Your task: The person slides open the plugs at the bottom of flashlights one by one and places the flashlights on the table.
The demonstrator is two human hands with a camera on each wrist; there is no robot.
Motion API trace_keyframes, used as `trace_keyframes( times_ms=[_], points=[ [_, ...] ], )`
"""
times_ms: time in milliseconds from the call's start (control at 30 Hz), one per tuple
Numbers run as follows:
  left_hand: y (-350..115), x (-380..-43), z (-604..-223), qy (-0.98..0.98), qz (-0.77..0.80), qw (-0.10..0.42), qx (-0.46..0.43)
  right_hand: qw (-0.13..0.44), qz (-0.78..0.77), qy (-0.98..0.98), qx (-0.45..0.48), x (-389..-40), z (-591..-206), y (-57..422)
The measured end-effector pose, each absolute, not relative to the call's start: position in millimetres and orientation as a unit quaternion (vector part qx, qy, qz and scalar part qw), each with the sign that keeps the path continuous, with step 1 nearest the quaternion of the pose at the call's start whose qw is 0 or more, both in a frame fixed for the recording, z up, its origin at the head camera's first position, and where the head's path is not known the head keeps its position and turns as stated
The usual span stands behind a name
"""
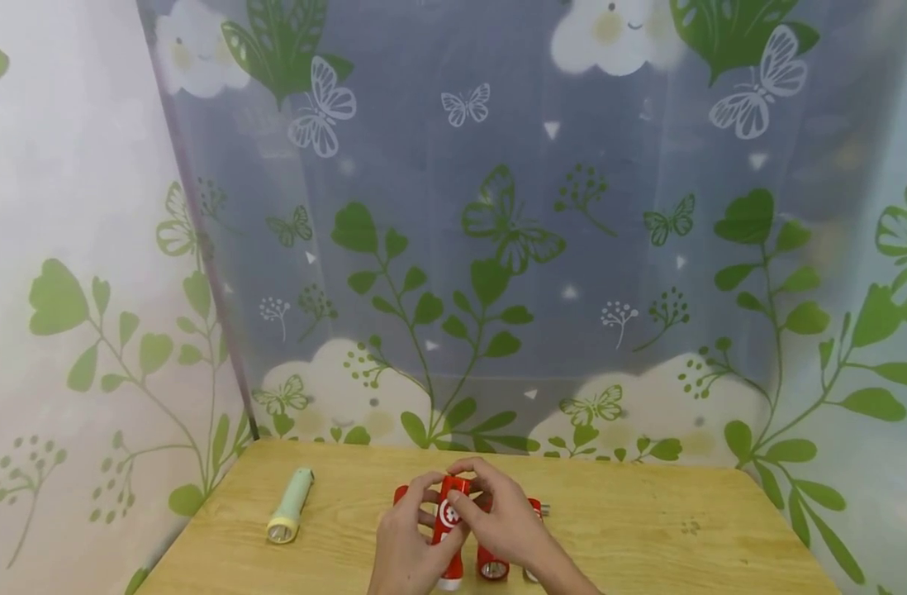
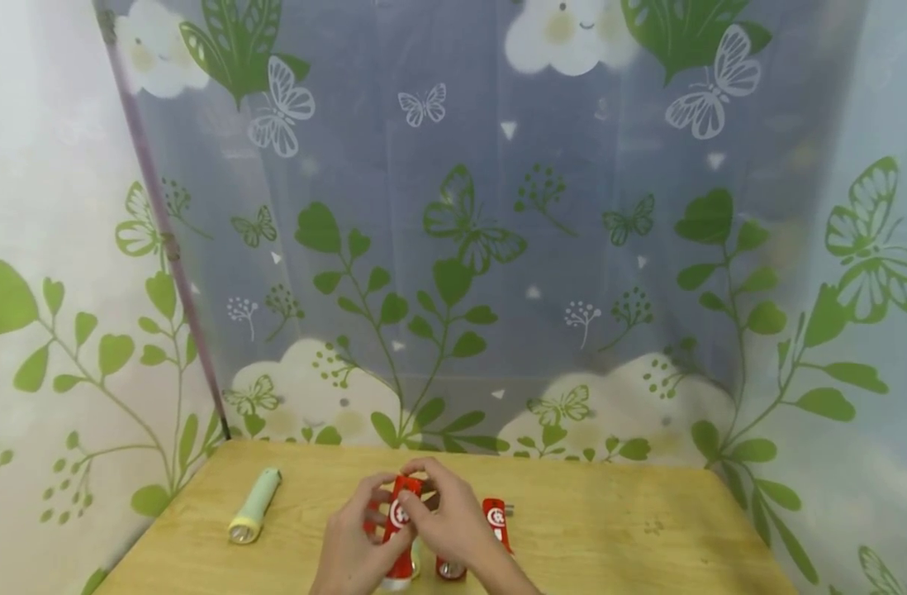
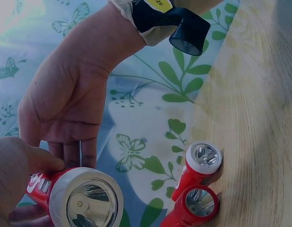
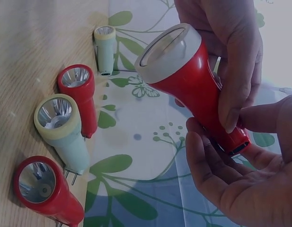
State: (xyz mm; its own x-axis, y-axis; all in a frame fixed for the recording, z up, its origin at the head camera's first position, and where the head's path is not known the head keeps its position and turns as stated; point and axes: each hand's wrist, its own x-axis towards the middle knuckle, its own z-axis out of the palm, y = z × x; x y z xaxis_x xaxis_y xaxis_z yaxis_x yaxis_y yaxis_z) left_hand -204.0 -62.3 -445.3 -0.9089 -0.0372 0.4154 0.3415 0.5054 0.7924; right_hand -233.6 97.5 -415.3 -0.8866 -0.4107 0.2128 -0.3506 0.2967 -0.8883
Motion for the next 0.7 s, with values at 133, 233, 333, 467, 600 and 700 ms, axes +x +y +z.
trace_keyframes(
  times_ms=[133,233,333,467,600,700],
  points=[
    [-61.4,-203.6,-445.7,-0.844,-0.491,0.195,-0.089,0.030,-0.549,0.801,-0.238,-231.9,-414.8,97.1],
    [-61.4,-202.4,-446.6,-0.845,-0.491,0.194,-0.088,0.034,-0.551,0.801,-0.234,-230.8,-415.9,96.3],
    [-62.1,-201.3,-447.4,-0.845,-0.490,0.194,-0.088,0.035,-0.550,0.803,-0.228,-230.1,-416.9,95.0],
    [-62.4,-200.9,-447.7,-0.843,-0.492,0.196,-0.090,0.027,-0.545,0.809,-0.221,-229.3,-417.2,93.5],
    [-62.6,-201.2,-448.8,-0.843,-0.494,0.192,-0.089,0.023,-0.548,0.807,-0.218,-227.2,-417.0,93.0],
    [-63.1,-203.0,-448.2,-0.843,-0.493,0.194,-0.090,0.026,-0.551,0.805,-0.219,-228.8,-415.1,92.7]
  ],
)
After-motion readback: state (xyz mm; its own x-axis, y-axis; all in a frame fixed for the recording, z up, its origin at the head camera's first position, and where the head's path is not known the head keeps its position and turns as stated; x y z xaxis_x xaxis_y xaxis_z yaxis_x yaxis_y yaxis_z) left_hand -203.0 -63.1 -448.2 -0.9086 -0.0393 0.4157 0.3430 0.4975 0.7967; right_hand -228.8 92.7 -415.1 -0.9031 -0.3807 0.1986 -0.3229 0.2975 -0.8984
